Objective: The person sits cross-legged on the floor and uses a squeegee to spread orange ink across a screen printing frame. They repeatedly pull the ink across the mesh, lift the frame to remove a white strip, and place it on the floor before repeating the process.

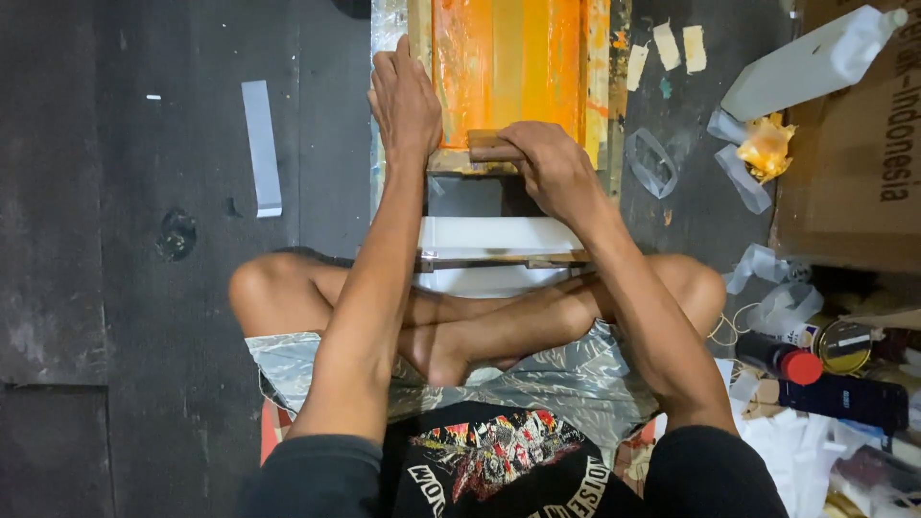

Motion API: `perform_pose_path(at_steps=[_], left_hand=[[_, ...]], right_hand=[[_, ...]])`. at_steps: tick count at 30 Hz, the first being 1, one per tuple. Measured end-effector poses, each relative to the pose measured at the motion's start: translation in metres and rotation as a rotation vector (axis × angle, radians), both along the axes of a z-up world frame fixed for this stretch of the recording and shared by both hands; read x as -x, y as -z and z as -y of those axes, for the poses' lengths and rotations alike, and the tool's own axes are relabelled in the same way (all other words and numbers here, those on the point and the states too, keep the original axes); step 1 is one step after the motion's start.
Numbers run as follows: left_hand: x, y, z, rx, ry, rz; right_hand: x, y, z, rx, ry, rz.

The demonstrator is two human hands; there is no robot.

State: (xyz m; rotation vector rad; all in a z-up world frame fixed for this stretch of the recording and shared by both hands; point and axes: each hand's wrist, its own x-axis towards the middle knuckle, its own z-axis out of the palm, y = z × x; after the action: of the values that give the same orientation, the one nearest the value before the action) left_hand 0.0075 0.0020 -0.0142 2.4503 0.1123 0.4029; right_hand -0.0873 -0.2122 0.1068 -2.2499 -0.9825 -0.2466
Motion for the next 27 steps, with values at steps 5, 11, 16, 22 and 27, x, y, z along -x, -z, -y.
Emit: perform_pose_path(at_steps=[5,11,16,22,27], left_hand=[[0.005,-0.012,0.001,-0.005,0.009,-0.01],[0.004,-0.014,0.003,0.013,0.002,0.015],[0.009,-0.027,0.002,0.047,0.0,-0.08],[0.012,-0.023,0.001,0.08,0.013,-0.07],[0.01,-0.021,0.001,0.026,0.019,-0.022]], right_hand=[[-0.035,0.004,0.004,0.001,0.069,-0.029],[-0.122,0.004,0.001,-0.012,0.155,0.09],[-0.135,0.001,-0.011,0.014,0.212,0.009],[-0.088,-0.019,-0.011,0.019,0.3,-0.204],[-0.041,-0.012,-0.003,-0.031,0.149,-0.167]])
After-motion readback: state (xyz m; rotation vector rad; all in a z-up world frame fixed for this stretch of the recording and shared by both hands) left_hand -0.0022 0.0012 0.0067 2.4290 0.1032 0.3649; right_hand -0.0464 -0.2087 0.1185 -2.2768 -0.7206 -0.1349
